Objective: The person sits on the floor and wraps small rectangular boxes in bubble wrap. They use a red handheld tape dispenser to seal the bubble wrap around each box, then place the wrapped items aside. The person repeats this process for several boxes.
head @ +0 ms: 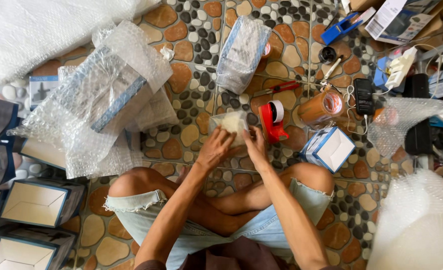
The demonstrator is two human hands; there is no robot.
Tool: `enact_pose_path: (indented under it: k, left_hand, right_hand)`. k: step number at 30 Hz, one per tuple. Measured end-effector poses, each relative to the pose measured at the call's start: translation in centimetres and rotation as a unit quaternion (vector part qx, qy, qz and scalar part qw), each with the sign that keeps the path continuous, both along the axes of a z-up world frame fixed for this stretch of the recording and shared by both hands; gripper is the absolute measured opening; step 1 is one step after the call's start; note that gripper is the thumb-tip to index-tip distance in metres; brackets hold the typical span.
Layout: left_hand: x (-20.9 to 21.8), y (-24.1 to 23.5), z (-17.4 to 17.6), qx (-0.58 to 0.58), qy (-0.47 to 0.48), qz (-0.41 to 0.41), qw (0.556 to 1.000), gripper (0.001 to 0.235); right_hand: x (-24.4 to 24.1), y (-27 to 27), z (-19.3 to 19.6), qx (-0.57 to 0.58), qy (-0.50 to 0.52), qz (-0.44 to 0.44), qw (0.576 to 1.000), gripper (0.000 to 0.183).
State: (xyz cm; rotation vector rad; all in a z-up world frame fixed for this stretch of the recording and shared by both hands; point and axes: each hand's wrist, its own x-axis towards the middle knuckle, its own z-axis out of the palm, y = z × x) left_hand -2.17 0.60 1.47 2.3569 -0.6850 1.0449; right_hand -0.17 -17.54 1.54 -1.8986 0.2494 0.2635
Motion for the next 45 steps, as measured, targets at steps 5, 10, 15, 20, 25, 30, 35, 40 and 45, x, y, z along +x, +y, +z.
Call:
enact_pose_path:
  k: [5, 10, 15, 20, 25, 30, 35, 40, 45]
  left_hand:
    - [3.4, 5.5, 3.5, 0.009, 0.132, 0.097, 0.986, 0.047]
    - [6.3, 4.7, 5.1, 0.058, 0.159, 0.183, 0.968, 0.045]
    - [4.1, 1.0, 1.5, 0.118, 0.282, 0.223, 0.926, 0.128]
    - [9.8, 6.5, -3.8, 0.181, 0.183, 0.204, 0.945, 0.095]
    - [16.7, 9.8, -6.3, 0.218, 0.072, 0.178, 0.957, 0.074]
    - [17.6, 8.2, -8.3, 0.141, 0.114, 0.304, 0.935, 0.077]
    - [8.3, 6.3, 14.8, 0.103, 0.097, 0.238, 0.961, 0.057]
    - [4.9, 18.2, 27.9, 0.162, 0.334, 0.357, 0.857, 0.136]
    - [3.8, 24.8, 25.5, 0.135, 0.421, 0.327, 0.835, 0.152]
  right_hand:
    - [-3.0, -3.2, -0.5, -0.029, -0.092, -0.037, 0.995, 0.050]
    - [-3.1, -6.9, 0.7, -0.134, -0.148, -0.109, 0.974, 0.030]
    - [-1.9, -11.5, -5.2, -0.177, -0.026, -0.198, 0.964, 0.113]
    - [1.3, -10.2, -9.3, 0.009, 0.017, -0.240, 0.971, 0.103]
    - [0.2, -9.6, -7.6, 0.162, -0.060, -0.263, 0.949, 0.119]
    - [0.9, -10.9, -11.7, 0.181, -0.110, -0.256, 0.943, 0.115]
    - [0.6, -12.0, -15.3, 0.096, -0.109, -0.212, 0.966, 0.108]
    - [1.2, -10.0, -9.0, 0.081, 0.003, -0.274, 0.958, 0.104]
    - [1.1, -12.8, -15.2, -0.153, -0.055, -0.275, 0.948, 0.109]
